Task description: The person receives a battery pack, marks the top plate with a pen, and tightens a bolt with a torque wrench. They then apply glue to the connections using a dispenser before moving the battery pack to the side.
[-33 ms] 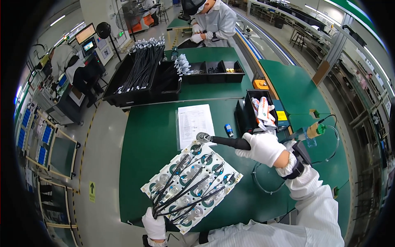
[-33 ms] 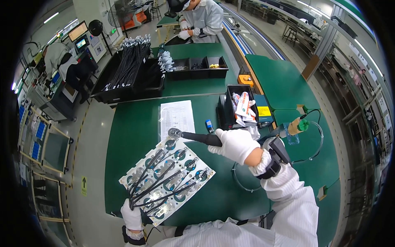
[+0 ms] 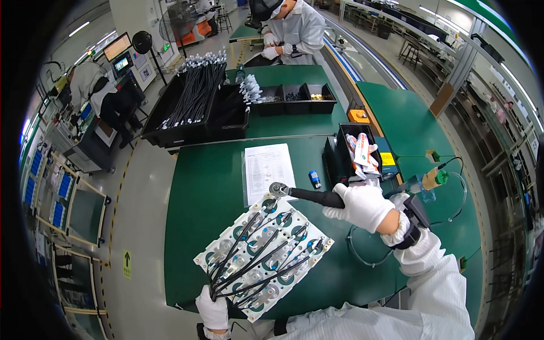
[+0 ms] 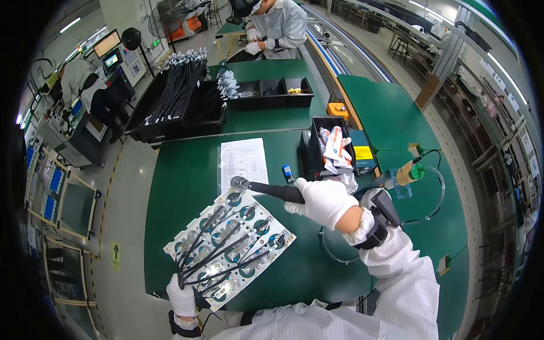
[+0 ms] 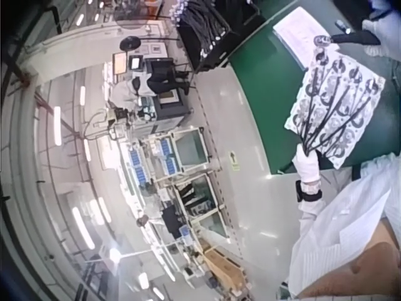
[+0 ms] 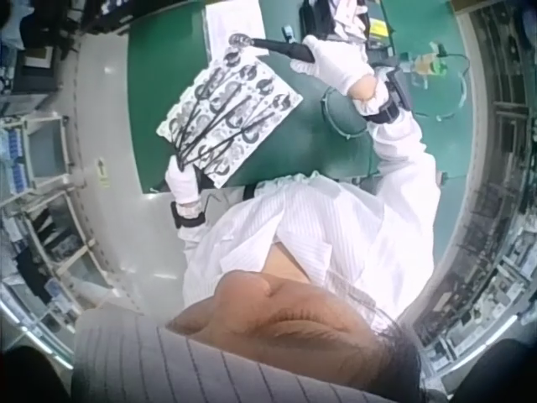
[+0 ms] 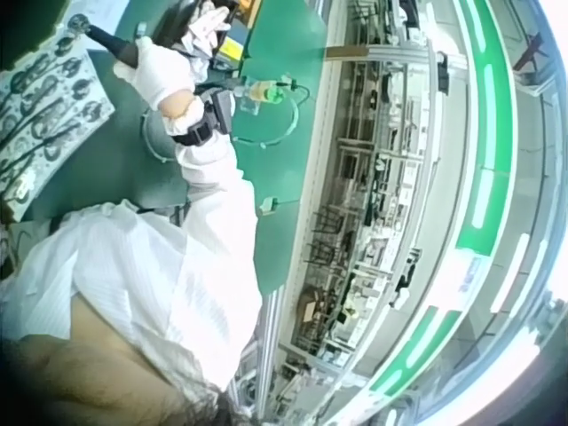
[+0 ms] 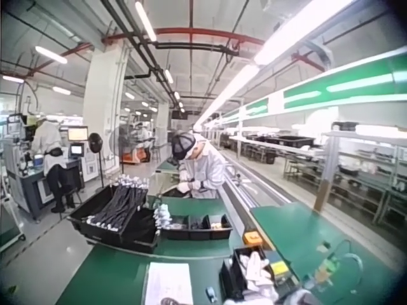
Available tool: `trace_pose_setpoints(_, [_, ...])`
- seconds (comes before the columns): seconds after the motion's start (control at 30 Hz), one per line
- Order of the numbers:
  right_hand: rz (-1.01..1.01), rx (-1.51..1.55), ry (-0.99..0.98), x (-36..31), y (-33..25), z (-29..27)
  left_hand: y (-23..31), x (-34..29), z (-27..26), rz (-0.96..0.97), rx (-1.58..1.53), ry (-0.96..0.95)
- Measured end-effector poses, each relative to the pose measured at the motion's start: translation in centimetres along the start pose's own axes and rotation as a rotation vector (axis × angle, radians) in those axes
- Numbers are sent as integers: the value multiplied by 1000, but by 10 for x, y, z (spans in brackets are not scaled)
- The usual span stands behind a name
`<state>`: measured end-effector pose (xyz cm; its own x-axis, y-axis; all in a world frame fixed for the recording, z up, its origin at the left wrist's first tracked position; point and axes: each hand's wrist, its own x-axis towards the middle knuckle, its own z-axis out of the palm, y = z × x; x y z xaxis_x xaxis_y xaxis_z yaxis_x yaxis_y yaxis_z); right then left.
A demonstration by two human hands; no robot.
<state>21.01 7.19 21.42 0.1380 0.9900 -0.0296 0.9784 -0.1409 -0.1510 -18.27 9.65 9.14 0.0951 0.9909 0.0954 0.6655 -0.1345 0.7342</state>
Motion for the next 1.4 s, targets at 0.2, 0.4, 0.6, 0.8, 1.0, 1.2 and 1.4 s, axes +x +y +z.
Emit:
trace_pose_setpoints(0.2, [53, 177, 0, -26, -29, 10, -2, -1, 4, -2, -13, 36])
trace_pose_setpoints(0.4, [112, 210, -107, -30, -40, 8, 13, 2, 3, -16, -24, 24])
trace_pose_setpoints(0.6, [116, 117, 90, 0, -4, 30, 7, 0, 7, 3, -114, 47])
trace_pose_setpoints(0.8, [99, 364, 403, -7, -6, 14, 9, 0, 8, 17, -84, 34])
trace_pose_setpoints(1.0, [97, 258, 236, -44, 12, -21, 2, -1, 5, 12, -76, 47])
trace_pose_setpoints(1.2, [158, 102, 48, -70, 19, -3, 9, 1, 6, 44, -99, 54])
trace_pose_setpoints(1.4, [140, 111, 39, -68, 18, 6, 9, 1, 3, 15, -128, 20])
